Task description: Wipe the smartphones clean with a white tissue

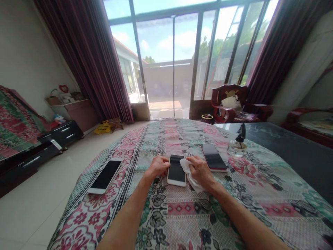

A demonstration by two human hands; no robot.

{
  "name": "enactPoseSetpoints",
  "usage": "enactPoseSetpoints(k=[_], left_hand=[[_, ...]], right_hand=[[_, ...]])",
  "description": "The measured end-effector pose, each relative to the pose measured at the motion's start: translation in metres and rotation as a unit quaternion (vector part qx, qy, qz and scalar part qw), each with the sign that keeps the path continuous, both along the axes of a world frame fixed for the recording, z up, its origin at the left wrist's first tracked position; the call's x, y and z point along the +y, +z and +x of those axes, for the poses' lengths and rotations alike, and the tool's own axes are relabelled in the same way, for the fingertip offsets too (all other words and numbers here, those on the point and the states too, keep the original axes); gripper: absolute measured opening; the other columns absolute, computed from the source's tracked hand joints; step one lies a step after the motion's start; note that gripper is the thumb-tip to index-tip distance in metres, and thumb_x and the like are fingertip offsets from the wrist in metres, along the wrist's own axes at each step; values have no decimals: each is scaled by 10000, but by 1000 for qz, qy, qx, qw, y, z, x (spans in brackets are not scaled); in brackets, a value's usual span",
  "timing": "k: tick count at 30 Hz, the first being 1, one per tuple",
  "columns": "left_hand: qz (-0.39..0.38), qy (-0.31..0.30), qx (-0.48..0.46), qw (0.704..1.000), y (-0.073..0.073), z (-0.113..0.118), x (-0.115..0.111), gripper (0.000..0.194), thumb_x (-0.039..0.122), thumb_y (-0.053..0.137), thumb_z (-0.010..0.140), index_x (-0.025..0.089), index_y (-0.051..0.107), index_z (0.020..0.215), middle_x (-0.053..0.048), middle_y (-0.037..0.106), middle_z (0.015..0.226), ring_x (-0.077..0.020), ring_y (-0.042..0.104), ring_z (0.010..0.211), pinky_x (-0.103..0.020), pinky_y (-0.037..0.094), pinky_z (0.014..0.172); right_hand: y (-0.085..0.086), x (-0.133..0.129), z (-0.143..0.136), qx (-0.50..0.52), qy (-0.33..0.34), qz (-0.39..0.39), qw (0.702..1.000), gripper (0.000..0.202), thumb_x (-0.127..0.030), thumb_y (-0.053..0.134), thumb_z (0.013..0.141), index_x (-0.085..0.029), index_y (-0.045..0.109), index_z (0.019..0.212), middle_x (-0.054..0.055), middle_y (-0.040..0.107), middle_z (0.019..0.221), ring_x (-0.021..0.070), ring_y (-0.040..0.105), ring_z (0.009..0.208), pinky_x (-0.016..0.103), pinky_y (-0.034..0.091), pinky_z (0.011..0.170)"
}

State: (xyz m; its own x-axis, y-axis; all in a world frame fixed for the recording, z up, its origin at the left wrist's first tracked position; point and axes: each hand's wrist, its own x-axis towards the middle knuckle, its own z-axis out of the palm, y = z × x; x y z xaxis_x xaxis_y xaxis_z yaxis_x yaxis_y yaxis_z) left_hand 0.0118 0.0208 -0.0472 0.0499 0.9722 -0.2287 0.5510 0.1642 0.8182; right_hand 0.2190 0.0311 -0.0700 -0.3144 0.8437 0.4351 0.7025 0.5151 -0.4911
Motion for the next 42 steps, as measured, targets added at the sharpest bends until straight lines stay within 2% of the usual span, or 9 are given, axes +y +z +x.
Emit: enactPoseSetpoints(k=[5, 9, 11, 15, 19, 21, 28, 35, 42], left_hand=[[-23, -2, -49, 999, 6, 1, -3, 285, 150, 520, 720, 104, 699, 938, -8, 626, 597, -94, 571, 466, -156, 397, 410], [-24, -6, -72, 997, 5, -1, -3, 272, 144, 539, 705, 98, 707, 914, -11, 628, 590, -83, 560, 443, -143, 367, 388], [-27, -7, -85, 996, 5, -2, -3, 306, 148, 549, 704, 98, 696, 968, -12, 634, 608, -77, 558, 440, -136, 354, 382], [-28, -9, -125, 992, 7, -4, -5, 427, 169, 585, 685, 121, 647, 1105, 7, 626, 603, -67, 542, 421, -133, 342, 379], [-23, -19, -134, 991, 8, -5, -4, 384, 172, 598, 658, 123, 688, 1028, 18, 592, 527, -74, 529, 409, -137, 319, 374], [-20, -15, -132, 991, 6, -4, -3, 381, 162, 600, 653, 122, 694, 1020, 26, 572, 498, -76, 523, 400, -140, 299, 368], [-1, -15, -113, 993, -1, 0, -1, 353, 143, 587, 662, 107, 699, 996, 49, 511, 437, -71, 492, 371, -145, 268, 358], [-66, -37, -116, 990, 8, -6, -3, 636, 98, 565, 650, 187, 526, 1279, 37, 621, 554, -81, 586, 447, -115, 357, 404], [-58, -58, -91, 992, 8, -6, -2, 568, 71, 537, 668, 168, 586, 1226, 46, 582, 460, -81, 561, 411, -124, 372, 401]], right_hand=[[3, -5, -8, 30, 38, 43, 998, 294, -85, 472, 780, -189, 626, 1008, 72, 606, 1026, 176, 573, 930, 293, 449, 859], [6, -11, -12, -38, 24, 60, 997, 263, -152, 544, 766, -202, 626, 1011, 92, 572, 1126, 229, 515, 1037, 361, 422, 925], [10, -15, -12, -69, 16, 62, 996, 242, -170, 543, 780, -203, 625, 1004, 90, 575, 1101, 231, 510, 1020, 365, 419, 919], [15, -23, -17, -103, 58, 45, 992, 182, -276, 493, 860, -205, 623, 966, 70, 590, 1013, 207, 525, 955, 339, 430, 878], [9, -27, -25, -92, 58, 53, 993, 339, -363, 507, 865, -190, 546, 1154, 87, 567, 1091, 223, 514, 995, 358, 418, 897], [5, -27, -27, -92, 60, 57, 992, 364, -349, 528, 851, -191, 528, 1179, 90, 553, 1122, 229, 504, 1016, 360, 412, 908], [9, -26, -25, -100, 83, 49, 990, 142, -246, 506, 854, -201, 615, 933, 71, 567, 1086, 205, 500, 1011, 334, 399, 924], [12, -29, -23, -100, 107, 52, 988, 233, -289, 430, 912, -206, 647, 894, 65, 590, 1058, 202, 505, 1000, 355, 401, 919], [7, -22, -30, -76, 96, 26, 992, 240, -195, 450, 896, -194, 669, 799, 50, 608, 958, 167, 530, 908, 284, 424, 843]])
